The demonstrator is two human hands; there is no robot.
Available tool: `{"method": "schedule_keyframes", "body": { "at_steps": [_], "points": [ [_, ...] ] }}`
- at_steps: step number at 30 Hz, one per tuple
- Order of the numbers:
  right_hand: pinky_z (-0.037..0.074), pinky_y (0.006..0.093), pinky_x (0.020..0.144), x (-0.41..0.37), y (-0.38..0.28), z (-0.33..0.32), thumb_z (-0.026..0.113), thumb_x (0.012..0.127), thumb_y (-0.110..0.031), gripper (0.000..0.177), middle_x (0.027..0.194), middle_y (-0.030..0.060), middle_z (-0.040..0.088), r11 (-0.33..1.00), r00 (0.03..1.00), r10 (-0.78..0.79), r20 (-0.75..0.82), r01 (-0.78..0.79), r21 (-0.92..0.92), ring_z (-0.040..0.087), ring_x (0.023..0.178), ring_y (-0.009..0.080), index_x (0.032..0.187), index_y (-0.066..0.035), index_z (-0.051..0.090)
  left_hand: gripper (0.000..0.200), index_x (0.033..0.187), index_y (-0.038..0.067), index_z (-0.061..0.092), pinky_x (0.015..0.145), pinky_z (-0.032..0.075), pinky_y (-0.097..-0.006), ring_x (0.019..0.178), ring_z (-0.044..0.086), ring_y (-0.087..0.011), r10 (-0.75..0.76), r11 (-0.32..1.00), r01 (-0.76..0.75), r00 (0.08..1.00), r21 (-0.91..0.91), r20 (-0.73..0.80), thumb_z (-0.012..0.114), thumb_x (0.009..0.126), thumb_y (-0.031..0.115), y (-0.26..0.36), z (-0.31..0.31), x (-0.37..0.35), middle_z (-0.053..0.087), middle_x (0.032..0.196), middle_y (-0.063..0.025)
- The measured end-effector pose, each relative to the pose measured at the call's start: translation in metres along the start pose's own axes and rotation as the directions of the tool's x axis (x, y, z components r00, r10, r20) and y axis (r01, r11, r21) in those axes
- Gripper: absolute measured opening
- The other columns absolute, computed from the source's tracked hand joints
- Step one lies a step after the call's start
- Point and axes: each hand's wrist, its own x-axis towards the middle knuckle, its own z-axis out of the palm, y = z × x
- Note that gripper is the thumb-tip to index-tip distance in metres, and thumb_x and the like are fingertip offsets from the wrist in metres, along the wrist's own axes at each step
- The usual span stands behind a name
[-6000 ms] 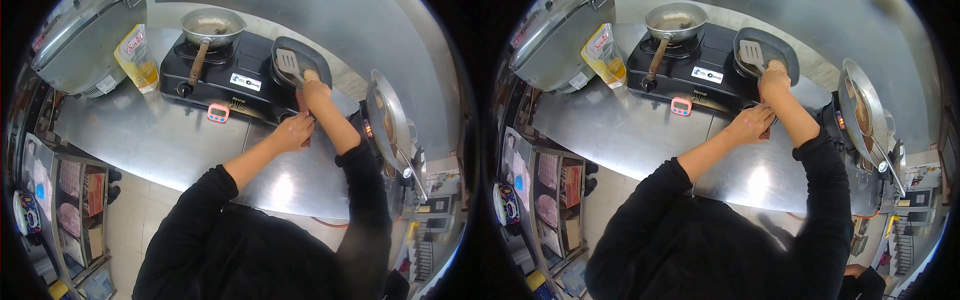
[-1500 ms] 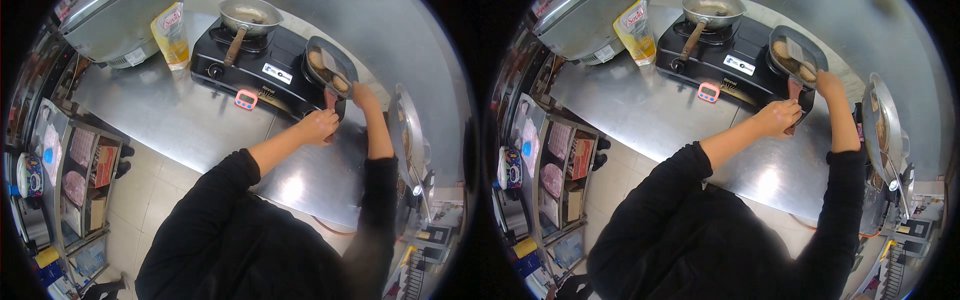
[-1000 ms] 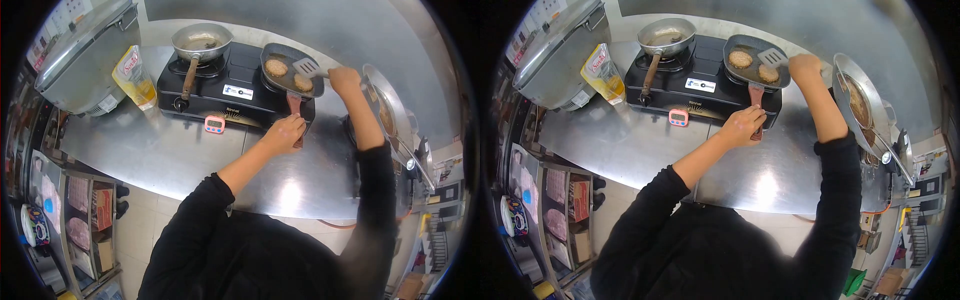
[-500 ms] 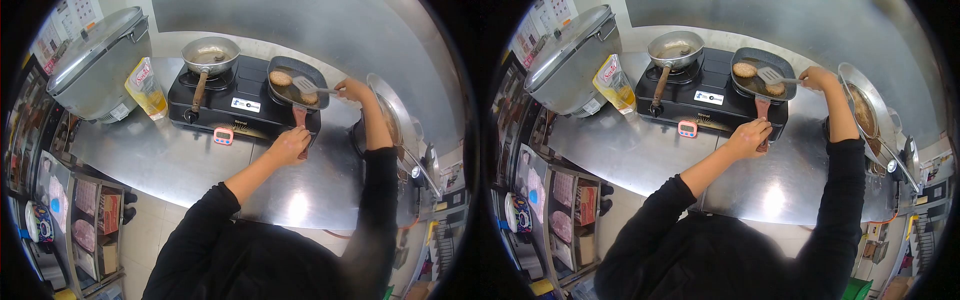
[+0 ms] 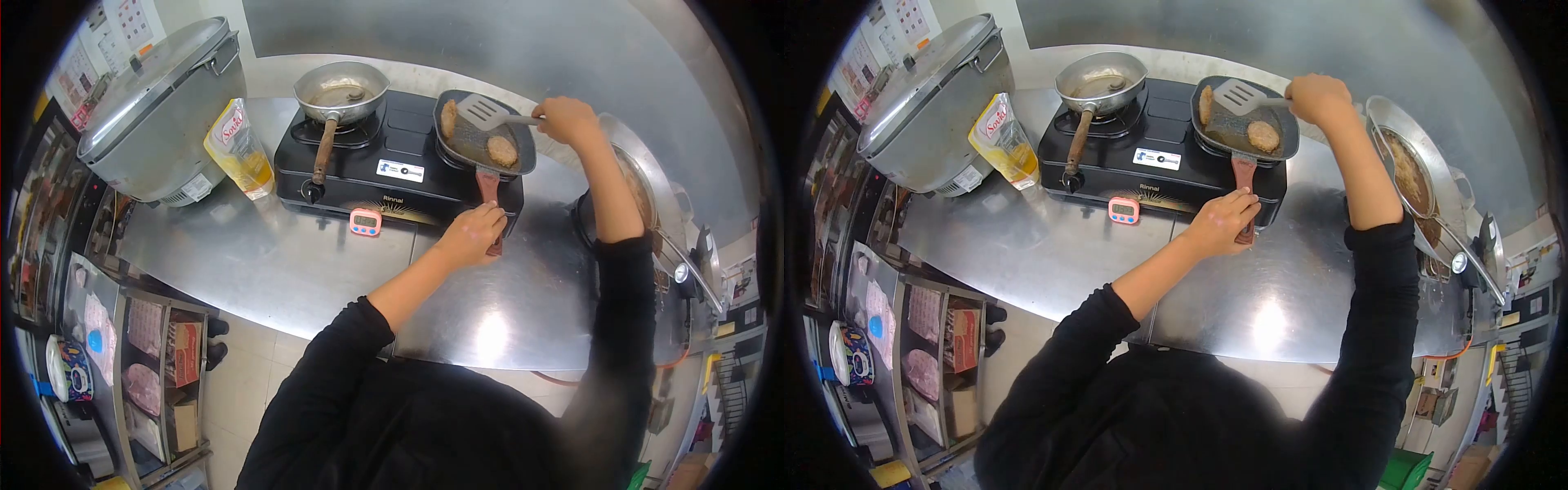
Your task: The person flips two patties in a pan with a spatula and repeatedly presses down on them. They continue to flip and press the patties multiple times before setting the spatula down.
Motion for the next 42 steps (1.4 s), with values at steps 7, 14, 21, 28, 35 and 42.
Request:
{"method": "schedule_keyframes", "body": {
  "at_steps": [7, 14, 21, 28, 35, 42],
  "points": [
    [0.052, 0.0367, 0.066, 0.006, -0.036, 0.013, 0.058, 0.075, -0.014, 0.013, 0.077, 0.0113, 0.066, 0.97, 0.966, -0.094, -0.239, 0.035, -0.242, 0.066, 0.075, 0.0261, 0.079, -0.012, 0.07, 0.053, 0.1, -0.001, 0.059, 0.089, 0.046, -0.0357, 0.109, 0.052, -0.0292, 0.011, 1.0, -0.011, 1.0, 0.007, 0.014, 0.075, 0.054, 0.02, 0.0, -0.003, 0.001, 0.056, 0.108, -0.0122],
    [0.051, 0.0339, 0.057, 0.003, -0.056, -0.002, 0.06, 0.072, -0.014, 0.01, 0.073, 0.0076, 0.067, 0.974, 0.888, -0.146, -0.436, 0.052, -0.22, 0.066, 0.07, 0.0226, 0.072, -0.011, 0.07, 0.054, 0.1, -0.001, 0.059, 0.09, 0.046, -0.0358, 0.11, 0.051, -0.029, 0.008, 1.0, -0.008, 0.999, 0.018, 0.031, 0.076, 0.053, 0.021, -0.001, -0.002, 0.002, 0.056, 0.109, -0.012],
    [0.052, 0.0361, 0.059, 0.01, -0.037, 0.02, 0.06, 0.071, -0.011, 0.01, 0.075, 0.0113, 0.067, 0.971, 0.939, -0.075, -0.336, -0.007, -0.237, 0.066, 0.069, 0.0256, 0.072, -0.008, 0.069, 0.052, 0.098, -0.001, 0.057, 0.086, 0.047, -0.0352, 0.108, 0.052, -0.0297, 0.033, 0.999, -0.033, 0.999, 0.006, -0.027, 0.073, 0.053, 0.018, -0.002, -0.002, 0.001, 0.055, 0.103, -0.0124],
    [0.05, 0.0323, 0.055, 0.002, 0.034, -0.02, 0.054, 0.079, -0.015, 0.02, 0.075, 0.0097, 0.067, 0.996, 0.977, 0.003, 0.214, 0.016, -0.089, 0.063, 0.063, 0.0193, 0.092, -0.01, 0.068, 0.054, 0.1, -0.001, 0.058, 0.088, 0.046, -0.0355, 0.109, 0.052, -0.0294, 0.021, 1.0, -0.021, 1.0, -0.013, 0.009, 0.075, 0.053, 0.02, -0.004, -0.004, 0.001, 0.056, 0.106, -0.0122],
    [0.041, 0.0267, 0.042, -0.004, 0.027, -0.025, 0.047, 0.088, -0.02, 0.029, 0.061, 0.003, 0.055, 0.92, 0.796, -0.151, 0.586, -0.104, 0.379, 0.047, 0.044, 0.0103, 0.113, -0.01, 0.059, 0.054, 0.101, 0.0, 0.058, 0.089, 0.046, -0.0358, 0.109, 0.052, -0.0295, 0.024, 1.0, -0.024, 1.0, -0.007, 0.004, 0.076, 0.054, 0.02, -0.004, -0.002, 0.001, 0.056, 0.106, -0.0121],
    [0.044, 0.0288, 0.043, -0.005, 0.016, -0.008, 0.046, 0.087, -0.019, 0.027, 0.061, 0.006, 0.058, 0.962, 0.828, -0.075, 0.556, -0.087, 0.26, 0.052, 0.045, 0.0125, 0.105, -0.007, 0.061, 0.053, 0.1, 0.0, 0.058, 0.089, 0.046, -0.036, 0.109, 0.052, -0.0296, 0.015, 1.0, -0.015, 1.0, -0.012, 0.012, 0.075, 0.054, 0.018, -0.003, -0.004, 0.002, 0.056, 0.106, -0.0122]
  ]
}}
